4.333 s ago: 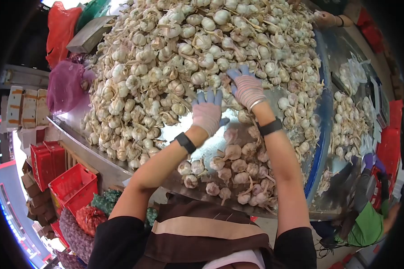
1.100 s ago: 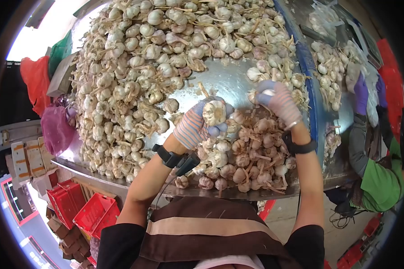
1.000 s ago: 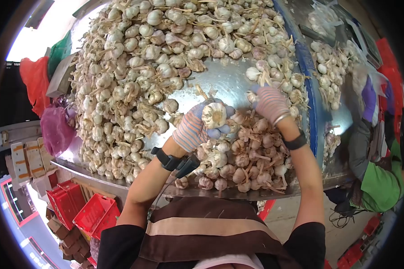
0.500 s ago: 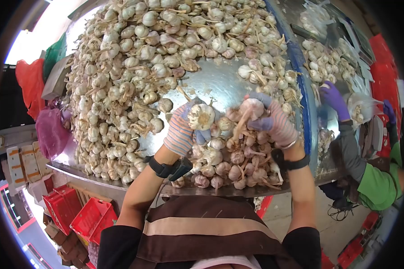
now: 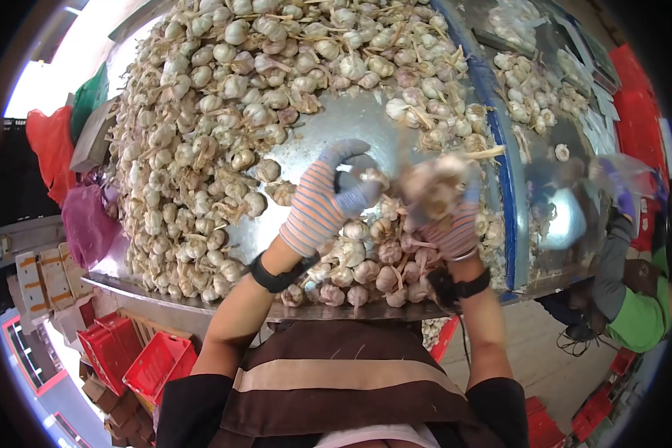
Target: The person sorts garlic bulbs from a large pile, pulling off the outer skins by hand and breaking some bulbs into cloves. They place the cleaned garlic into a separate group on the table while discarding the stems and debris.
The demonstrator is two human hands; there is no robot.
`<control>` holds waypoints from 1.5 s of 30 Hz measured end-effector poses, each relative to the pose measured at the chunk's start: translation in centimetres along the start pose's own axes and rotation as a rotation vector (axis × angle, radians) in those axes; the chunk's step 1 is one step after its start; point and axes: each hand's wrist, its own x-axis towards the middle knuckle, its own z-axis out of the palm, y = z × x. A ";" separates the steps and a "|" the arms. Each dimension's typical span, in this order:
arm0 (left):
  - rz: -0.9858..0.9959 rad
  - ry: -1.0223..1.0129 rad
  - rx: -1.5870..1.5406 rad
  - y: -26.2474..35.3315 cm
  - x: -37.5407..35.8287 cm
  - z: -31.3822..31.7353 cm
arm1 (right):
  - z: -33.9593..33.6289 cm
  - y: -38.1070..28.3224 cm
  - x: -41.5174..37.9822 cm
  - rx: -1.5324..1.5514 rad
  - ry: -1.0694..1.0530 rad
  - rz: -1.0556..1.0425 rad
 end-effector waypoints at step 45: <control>-0.258 -0.052 -0.204 -5.2 -3.8 -5.0 | 9.4 -3.1 -13.3 -2.280 -0.332 0.559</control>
